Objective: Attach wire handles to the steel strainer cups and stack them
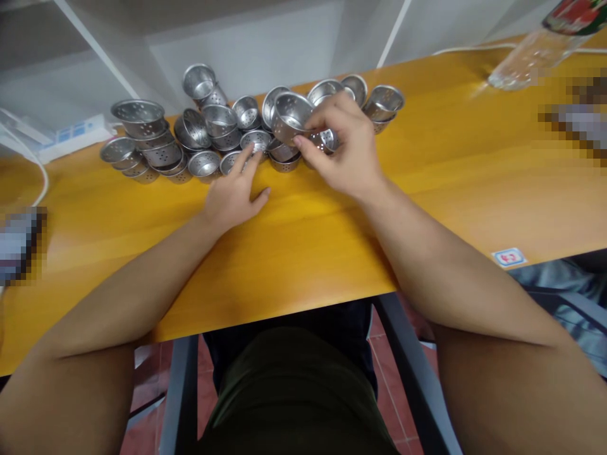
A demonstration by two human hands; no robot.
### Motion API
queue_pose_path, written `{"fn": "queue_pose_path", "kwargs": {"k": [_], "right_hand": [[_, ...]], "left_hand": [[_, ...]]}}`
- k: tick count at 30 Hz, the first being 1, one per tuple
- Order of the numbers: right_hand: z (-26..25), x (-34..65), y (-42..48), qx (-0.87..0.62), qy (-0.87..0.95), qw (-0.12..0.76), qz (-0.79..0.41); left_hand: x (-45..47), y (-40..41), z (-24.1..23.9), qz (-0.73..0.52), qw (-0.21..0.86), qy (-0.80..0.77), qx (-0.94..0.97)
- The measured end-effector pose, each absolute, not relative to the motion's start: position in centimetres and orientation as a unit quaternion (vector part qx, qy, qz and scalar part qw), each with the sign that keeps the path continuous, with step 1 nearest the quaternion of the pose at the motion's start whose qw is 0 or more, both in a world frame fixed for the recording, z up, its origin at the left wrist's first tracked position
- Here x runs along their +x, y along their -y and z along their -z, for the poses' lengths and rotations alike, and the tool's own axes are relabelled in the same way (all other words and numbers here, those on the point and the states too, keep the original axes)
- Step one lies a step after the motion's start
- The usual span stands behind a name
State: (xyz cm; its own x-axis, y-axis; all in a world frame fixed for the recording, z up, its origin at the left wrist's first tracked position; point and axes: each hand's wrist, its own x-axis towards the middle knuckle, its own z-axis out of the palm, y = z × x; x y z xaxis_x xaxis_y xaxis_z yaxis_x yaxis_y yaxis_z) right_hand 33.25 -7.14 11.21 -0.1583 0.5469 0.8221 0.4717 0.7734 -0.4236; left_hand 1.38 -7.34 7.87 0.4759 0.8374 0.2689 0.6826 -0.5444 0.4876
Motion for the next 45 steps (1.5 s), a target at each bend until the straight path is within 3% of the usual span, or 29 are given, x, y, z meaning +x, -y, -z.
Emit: {"fn": "queue_pose_path", "kwargs": {"k": [6,14,21,26,30,36,45], "right_hand": [[-10.1,34.2,6.2,-0.323,0.767,0.552,-0.057],[-10.2,34.7,6.4,-0.325,0.781,0.530,-0.057],[-11.0,33.8,7.2,-0.402,0.754,0.518,-0.041],[-11.1,33.5,7.1,-0.393,0.752,0.529,-0.029],[-11.2,33.4,7.5,-0.358,0.757,0.546,-0.005],[-11.0,31.8,8.8,-0.350,0.823,0.443,-0.056],[-11.2,30.4,9.8,-0.289,0.869,0.393,-0.084]], "left_hand": [[1.3,7.6,-9.0,-0.171,0.134,-0.470,0.855],[1.1,8.8,-9.4,-0.175,0.085,-0.457,0.868],[2.7,10.5,-12.7,-0.039,0.033,-0.525,0.850],[2.3,10.0,-11.9,-0.091,0.033,-0.530,0.843],[1.7,9.5,-10.6,-0.201,0.041,-0.495,0.844],[1.3,8.3,-8.7,-0.387,0.070,-0.397,0.829],[-1.1,3.8,-7.4,-0.392,0.068,-0.358,0.844]]}}
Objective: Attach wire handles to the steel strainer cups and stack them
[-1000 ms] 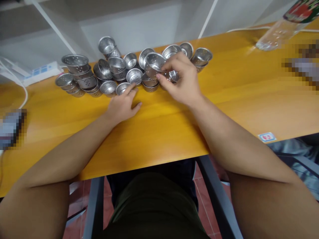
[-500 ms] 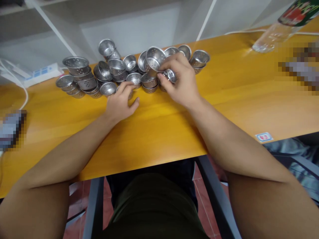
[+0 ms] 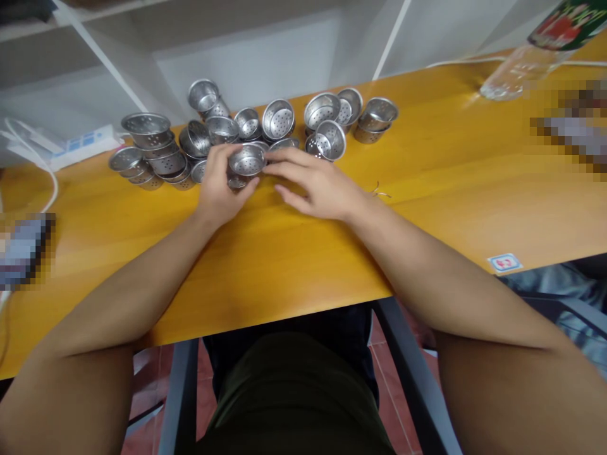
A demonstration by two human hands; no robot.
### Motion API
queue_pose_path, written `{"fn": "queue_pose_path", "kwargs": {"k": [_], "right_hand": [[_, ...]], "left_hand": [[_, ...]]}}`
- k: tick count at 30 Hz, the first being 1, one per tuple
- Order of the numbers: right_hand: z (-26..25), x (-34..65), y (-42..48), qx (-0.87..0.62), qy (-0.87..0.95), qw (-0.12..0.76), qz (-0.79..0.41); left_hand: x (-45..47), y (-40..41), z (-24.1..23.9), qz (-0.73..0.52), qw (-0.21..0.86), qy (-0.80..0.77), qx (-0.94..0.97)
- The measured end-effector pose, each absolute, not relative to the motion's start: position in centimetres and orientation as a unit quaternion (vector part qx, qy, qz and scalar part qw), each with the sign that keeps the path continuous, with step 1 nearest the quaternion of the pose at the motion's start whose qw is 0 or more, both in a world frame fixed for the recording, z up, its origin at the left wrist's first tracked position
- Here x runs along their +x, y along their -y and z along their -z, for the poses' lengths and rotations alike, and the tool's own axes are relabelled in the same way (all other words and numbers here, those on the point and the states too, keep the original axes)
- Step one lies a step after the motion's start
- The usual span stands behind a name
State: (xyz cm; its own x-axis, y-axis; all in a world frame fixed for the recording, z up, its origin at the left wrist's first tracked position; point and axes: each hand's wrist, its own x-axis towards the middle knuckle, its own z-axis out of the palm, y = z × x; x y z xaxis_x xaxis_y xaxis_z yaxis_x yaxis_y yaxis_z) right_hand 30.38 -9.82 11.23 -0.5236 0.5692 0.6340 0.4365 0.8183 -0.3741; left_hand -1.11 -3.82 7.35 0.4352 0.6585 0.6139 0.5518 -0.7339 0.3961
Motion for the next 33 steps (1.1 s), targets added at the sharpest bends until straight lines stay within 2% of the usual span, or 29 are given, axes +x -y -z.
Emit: {"fn": "queue_pose_path", "kwargs": {"k": [3,8,12,15,18,23,27,33], "right_hand": [[-12.5,31.5,9.8,-0.315,0.838,0.442,-0.052],[-12.8,35.9,6.7,-0.307,0.753,0.576,0.083],[-10.5,43.3,0.9,-0.469,0.610,0.629,0.115],[-8.1,48.8,-3.3,-0.610,0.488,0.622,0.056],[-6.1,51.4,-5.4,-0.654,0.446,0.611,0.020],[-3.2,50.2,-5.0,-0.701,0.430,0.567,-0.050],[-1.0,49.7,-5.7,-0.677,0.465,0.563,-0.093],[-1.3,49.3,-7.3,-0.692,0.432,0.571,-0.093]], "left_hand": [[-1.6,2.9,-6.9,-0.381,0.069,-0.375,0.842],[-1.6,2.5,-6.4,-0.370,0.050,-0.385,0.844],[-1.9,2.1,-6.2,-0.377,0.057,-0.392,0.838],[-2.2,1.8,-6.1,-0.386,0.076,-0.399,0.828],[-2.4,1.6,-5.9,-0.400,0.089,-0.412,0.814],[-2.7,1.3,-5.5,-0.428,0.061,-0.426,0.795],[-2.4,1.6,-5.5,-0.436,0.055,-0.429,0.790],[-1.8,2.3,-6.0,-0.433,0.076,-0.434,0.786]]}}
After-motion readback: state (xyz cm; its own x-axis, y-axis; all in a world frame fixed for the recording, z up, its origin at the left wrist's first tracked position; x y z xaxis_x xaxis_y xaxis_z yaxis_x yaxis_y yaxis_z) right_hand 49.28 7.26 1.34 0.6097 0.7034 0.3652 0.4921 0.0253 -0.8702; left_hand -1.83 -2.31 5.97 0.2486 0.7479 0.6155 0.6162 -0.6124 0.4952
